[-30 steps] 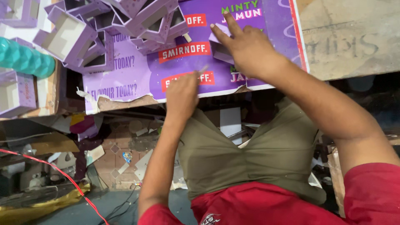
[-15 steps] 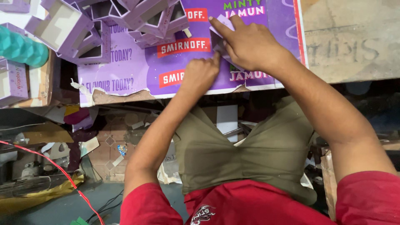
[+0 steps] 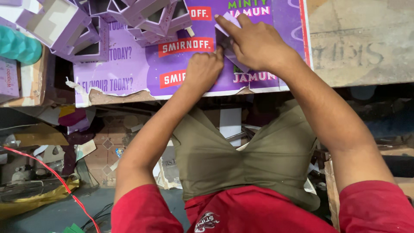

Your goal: The person assembles small purple cardboard boxes by folding flaps and inserting a white insert into each box. They handle the boxes one at a time, stacking completed units on the table.

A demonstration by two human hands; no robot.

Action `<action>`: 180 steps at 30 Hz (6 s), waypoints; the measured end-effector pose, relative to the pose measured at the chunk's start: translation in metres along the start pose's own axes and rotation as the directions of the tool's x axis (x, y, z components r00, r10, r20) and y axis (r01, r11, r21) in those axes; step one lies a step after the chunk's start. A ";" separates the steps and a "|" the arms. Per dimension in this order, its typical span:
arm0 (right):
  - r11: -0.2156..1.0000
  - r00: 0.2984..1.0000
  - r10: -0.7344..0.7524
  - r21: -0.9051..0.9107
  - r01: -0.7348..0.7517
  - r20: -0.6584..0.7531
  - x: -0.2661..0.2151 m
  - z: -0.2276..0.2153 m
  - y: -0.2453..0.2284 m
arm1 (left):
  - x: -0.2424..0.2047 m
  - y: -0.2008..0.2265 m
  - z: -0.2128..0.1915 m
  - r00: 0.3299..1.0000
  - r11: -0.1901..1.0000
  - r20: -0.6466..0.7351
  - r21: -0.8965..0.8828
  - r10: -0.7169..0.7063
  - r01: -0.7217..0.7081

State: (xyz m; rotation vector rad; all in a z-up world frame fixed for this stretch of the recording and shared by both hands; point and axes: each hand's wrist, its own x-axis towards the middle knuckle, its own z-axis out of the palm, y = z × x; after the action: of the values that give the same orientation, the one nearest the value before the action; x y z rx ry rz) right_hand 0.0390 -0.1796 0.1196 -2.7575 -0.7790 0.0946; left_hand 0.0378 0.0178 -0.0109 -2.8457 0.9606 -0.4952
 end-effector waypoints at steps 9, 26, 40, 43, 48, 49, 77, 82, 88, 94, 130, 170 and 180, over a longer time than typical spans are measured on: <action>0.998 0.995 -0.056 0.024 0.058 -0.085 0.009 0.017 0.030 | -0.034 0.035 -0.046 0.992 0.832 0.059 -0.552 0.107 -0.057; 0.996 0.995 -0.041 0.074 0.048 -0.086 -0.046 0.074 0.026 | -0.025 -0.016 -0.066 0.933 0.838 -0.165 -0.509 -0.319 0.196; 0.970 0.904 0.037 0.233 0.070 -0.426 -0.052 0.119 0.010 | -0.025 -0.028 -0.054 0.973 0.943 -0.145 -0.307 -0.177 0.125; 0.975 0.912 0.043 0.217 0.051 -0.408 -0.050 0.123 0.013 | -0.028 -0.027 -0.053 0.973 0.953 -0.157 -0.277 -0.171 0.123; 0.975 0.913 0.041 0.216 0.052 -0.407 -0.048 0.127 0.018 | -0.047 0.004 -0.063 0.982 0.925 -0.052 -0.350 -0.179 0.150; 0.974 0.916 0.045 0.223 0.049 -0.399 -0.047 0.127 0.019 | -0.055 0.012 -0.068 0.985 0.915 -0.011 -0.371 -0.175 0.158; 0.964 0.916 0.054 0.261 0.056 -0.397 -0.046 0.121 0.014 | -0.051 -0.035 -0.062 0.936 0.939 -0.233 -0.284 -0.262 0.192; 0.969 0.920 0.060 0.243 0.039 -0.387 -0.047 0.123 0.015 | -0.056 -0.032 -0.052 0.959 0.977 -0.238 -0.182 -0.157 0.115; 0.974 0.911 0.038 0.218 0.057 -0.410 -0.047 0.124 0.013 | -0.056 -0.031 -0.054 0.970 0.997 -0.229 -0.037 -0.075 0.068; 0.967 0.924 0.081 0.254 0.017 -0.373 -0.047 0.124 0.015 | -0.064 -0.019 -0.073 0.994 0.984 -0.097 -0.175 -0.045 0.027; 0.516 0.937 0.240 0.851 0.098 -0.253 -0.072 0.105 -0.023 | -0.073 0.002 -0.130 0.851 0.745 -0.190 -0.598 -0.490 0.295; -0.091 0.890 0.350 0.935 0.344 -0.293 -0.086 0.181 -0.018 | -0.036 0.024 -0.151 0.983 0.932 0.021 -0.316 -0.182 0.179; -0.178 0.893 0.339 0.911 0.371 -0.297 -0.082 0.137 -0.032 | -0.049 -0.023 -0.149 0.853 0.760 -0.095 -0.511 -0.513 0.401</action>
State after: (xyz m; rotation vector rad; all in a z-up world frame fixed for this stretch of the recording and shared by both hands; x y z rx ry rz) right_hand -0.0657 -0.1624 -0.0038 -0.9779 -0.2436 0.0079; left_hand -0.0351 0.0671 0.1206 -3.5664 0.4156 -0.7354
